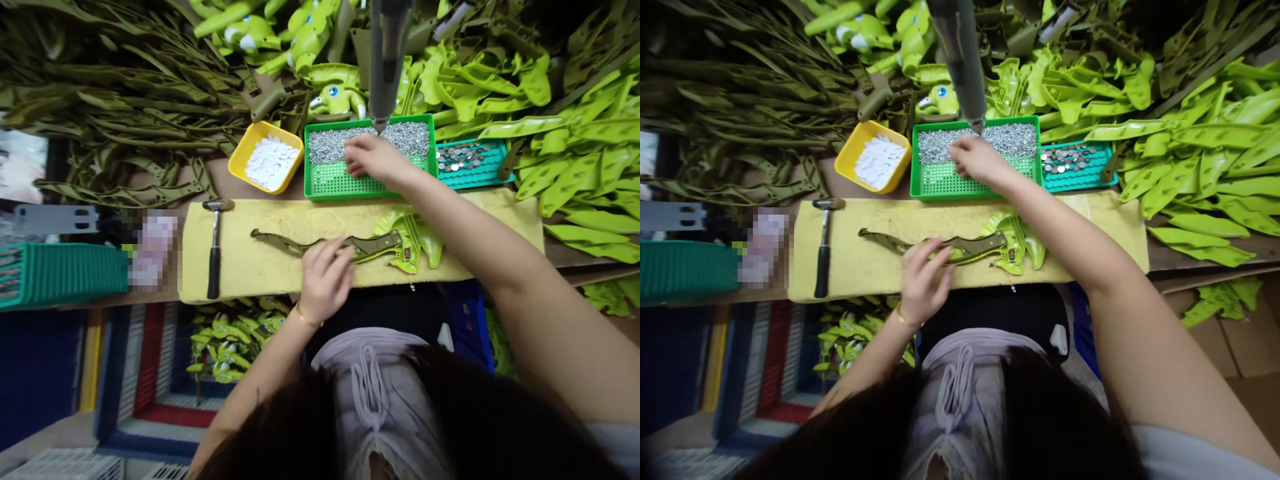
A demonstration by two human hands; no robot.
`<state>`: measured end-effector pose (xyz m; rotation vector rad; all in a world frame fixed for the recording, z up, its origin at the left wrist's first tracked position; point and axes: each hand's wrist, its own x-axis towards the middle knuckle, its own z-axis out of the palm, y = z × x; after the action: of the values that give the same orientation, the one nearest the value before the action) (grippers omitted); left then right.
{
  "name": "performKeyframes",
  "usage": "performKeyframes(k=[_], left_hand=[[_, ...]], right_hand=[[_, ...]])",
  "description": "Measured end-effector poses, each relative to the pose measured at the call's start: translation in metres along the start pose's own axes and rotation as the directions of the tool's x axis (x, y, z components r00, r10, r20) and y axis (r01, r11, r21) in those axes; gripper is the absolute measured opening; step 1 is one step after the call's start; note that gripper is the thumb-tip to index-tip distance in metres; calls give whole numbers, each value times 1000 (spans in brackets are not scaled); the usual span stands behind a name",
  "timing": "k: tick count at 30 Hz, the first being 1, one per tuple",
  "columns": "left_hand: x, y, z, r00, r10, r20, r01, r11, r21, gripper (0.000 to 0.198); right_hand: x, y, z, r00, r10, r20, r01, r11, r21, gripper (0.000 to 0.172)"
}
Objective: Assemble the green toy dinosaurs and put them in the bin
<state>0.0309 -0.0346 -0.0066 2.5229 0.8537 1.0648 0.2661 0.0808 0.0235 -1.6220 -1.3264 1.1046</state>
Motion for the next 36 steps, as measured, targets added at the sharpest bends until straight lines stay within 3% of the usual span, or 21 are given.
performKeyframes(k=[1,2,3,4,5,6,8,10,15,20,23,25,26,27,28,29,30,31,32,33,36], left_hand=[[-9,0,-10,974,-193,-117,186,980,-67,23],[-16,-1,-20,889,-425,-171,393,899,-194,19],[-22,-3,-28,752,-646,-132,575,740,-349,18],[-24,-4,-35,590,-807,-17,701,523,-485,22],[-25,-6,-41,445,-885,137,764,296,-573,28],[-22,-8,-44,338,-899,280,784,105,-611,34],[-13,-11,-46,225,-875,429,770,-109,-628,42],[-2,-13,-43,196,-856,479,741,-191,-644,46],[13,-9,-23,286,-847,447,624,-190,-758,47],[14,-8,-1,390,-898,205,504,22,-863,51],[10,-17,-2,453,-884,112,498,146,-855,53],[6,-24,-10,463,-886,-3,589,310,-747,61],[3,-24,-14,471,-873,-127,634,436,-638,65],[1,-22,-17,508,-822,-259,659,564,-498,65],[-1,-15,-17,579,-738,-346,651,674,-349,61],[-2,-6,-15,676,-656,-336,613,753,-238,51],[-2,6,-10,778,-595,-201,560,802,-207,38],[-2,19,-2,847,-531,-4,514,822,-246,27],[0,33,6,866,-473,163,500,807,-316,21],[3,45,15,860,-437,263,508,775,-375,17],[15,64,34,808,-474,350,589,658,-469,9]], right_hand=[[-3,1,-1,998,-38,-58,36,999,-33,16],[-13,1,-3,991,-97,-92,89,992,-92,17],[-29,0,-4,983,-164,-83,149,975,-165,18],[-50,-1,-4,979,-204,-17,193,950,-245,20],[-73,-2,-4,973,-222,54,228,916,-329,23],[-96,-2,-2,963,-250,104,270,871,-410,26],[-135,6,2,934,-332,134,347,746,-569,37],[-159,21,6,909,-395,130,388,693,-608,39],[-163,53,9,857,-512,49,461,722,-516,26],[-162,54,10,843,-538,-13,460,733,-501,24],[-164,54,11,854,-519,-31,443,757,-480,24],[-163,55,13,860,-510,-19,443,763,-471,26],[-162,56,14,862,-506,-5,445,763,-469,28],[-161,56,15,867,-499,12,445,763,-468,29],[-159,57,15,873,-487,27,442,766,-467,31],[-157,56,15,879,-476,40,437,769,-467,32],[-156,56,14,883,-466,54,435,770,-466,33],[-155,54,13,882,-468,64,441,768,-465,33],[-156,52,11,874,-481,62,453,762,-463,33],[-158,49,9,861,-507,45,468,753,-463,32],[-177,38,3,797,-598,-83,488,720,-493,27]])
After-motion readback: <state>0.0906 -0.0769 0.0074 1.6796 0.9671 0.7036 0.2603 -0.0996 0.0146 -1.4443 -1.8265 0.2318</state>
